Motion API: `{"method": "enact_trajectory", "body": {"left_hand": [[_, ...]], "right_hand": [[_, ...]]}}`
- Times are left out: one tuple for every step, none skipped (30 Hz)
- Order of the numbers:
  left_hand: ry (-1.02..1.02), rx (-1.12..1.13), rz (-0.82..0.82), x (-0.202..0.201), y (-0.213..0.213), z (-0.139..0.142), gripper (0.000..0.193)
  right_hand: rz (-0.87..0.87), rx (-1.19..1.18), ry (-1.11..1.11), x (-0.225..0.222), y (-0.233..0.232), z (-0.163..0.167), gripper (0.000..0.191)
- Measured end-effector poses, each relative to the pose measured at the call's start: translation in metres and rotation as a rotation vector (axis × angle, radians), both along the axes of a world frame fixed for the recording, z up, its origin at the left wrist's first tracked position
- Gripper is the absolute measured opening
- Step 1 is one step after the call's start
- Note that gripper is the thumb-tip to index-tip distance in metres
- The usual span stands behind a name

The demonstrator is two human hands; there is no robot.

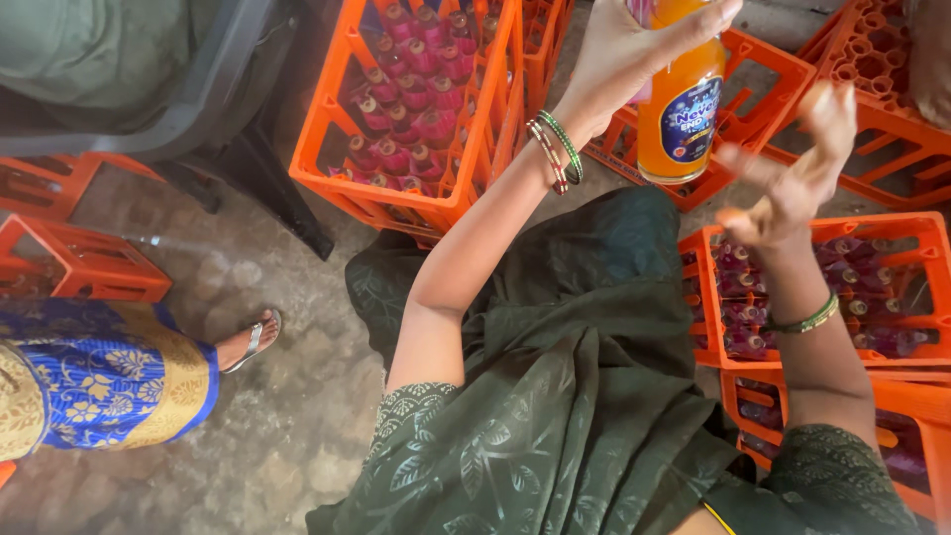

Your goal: The person sits on the floor and wraps small pink packets around the necks of glass bottles filled with orange liquid. They place the wrapped bottles into orange plastic crates. Another person occasionally hands bottles to the camera wearer.

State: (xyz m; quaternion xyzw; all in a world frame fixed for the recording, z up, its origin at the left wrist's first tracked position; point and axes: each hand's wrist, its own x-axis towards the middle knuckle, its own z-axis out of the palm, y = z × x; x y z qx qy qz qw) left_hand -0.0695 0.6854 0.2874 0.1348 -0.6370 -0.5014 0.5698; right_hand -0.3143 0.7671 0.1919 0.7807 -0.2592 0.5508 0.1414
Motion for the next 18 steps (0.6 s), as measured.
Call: {"method": "enact_trajectory", "body": {"left_hand": [[-0.001,0.015,-0.004,-0.002,0.002,0.0,0.05],[-0.002,0.03,-0.009,-0.004,0.004,0.001,0.051],[-0.002,0.045,-0.013,-0.006,0.007,0.001,0.052],[-0.015,0.054,0.016,-0.008,0.01,0.002,0.052],[-0.027,0.06,0.049,-0.009,0.011,0.004,0.052],[-0.04,0.068,0.084,-0.008,0.013,0.005,0.053],[-0.077,0.095,0.108,-0.007,0.015,0.006,0.053],[-0.114,0.124,0.13,-0.005,0.016,0.008,0.053],[-0.153,0.153,0.152,-0.003,0.017,0.009,0.054],[-0.105,0.115,0.129,-0.002,0.018,0.01,0.054],[-0.058,0.076,0.103,-0.001,0.019,0.011,0.054],[-0.011,0.036,0.075,-0.001,0.019,0.012,0.054],[-0.026,0.06,0.083,-0.001,0.02,0.012,0.053],[-0.042,0.086,0.09,-0.001,0.02,0.012,0.053],[-0.057,0.112,0.096,-0.002,0.021,0.013,0.052],[-0.105,0.114,0.114,-0.003,0.022,0.013,0.051],[-0.153,0.115,0.134,-0.004,0.022,0.013,0.05],[-0.202,0.116,0.153,-0.005,0.022,0.013,0.049]], "right_hand": [[-0.021,0.0,0.049,-0.002,-0.001,0.004,0.07],[-0.041,0.0,0.097,-0.004,-0.004,0.009,0.07],[-0.06,0.002,0.147,-0.005,-0.007,0.012,0.071],[-0.088,-0.054,0.221,-0.004,-0.008,0.015,0.07],[-0.113,-0.113,0.295,-0.003,-0.009,0.017,0.07],[-0.136,-0.173,0.368,-0.001,-0.009,0.019,0.069],[-0.14,-0.174,0.394,0.001,-0.008,0.018,0.066],[-0.145,-0.174,0.42,0.003,-0.003,0.017,0.063],[-0.15,-0.174,0.444,0.005,0.002,0.015,0.06],[-0.128,-0.161,0.445,0.007,0.007,0.012,0.058],[-0.108,-0.147,0.447,0.008,0.012,0.01,0.055],[-0.089,-0.135,0.449,0.008,0.014,0.009,0.052],[-0.032,-0.137,0.401,0.009,0.016,0.009,0.051],[0.024,-0.137,0.354,0.009,0.017,0.01,0.051],[0.08,-0.137,0.306,0.008,0.016,0.012,0.051],[0.061,-0.074,0.226,0.008,0.014,0.015,0.057],[0.044,-0.013,0.146,0.007,0.012,0.019,0.063],[0.027,0.048,0.064,0.007,0.01,0.024,0.069]]}}
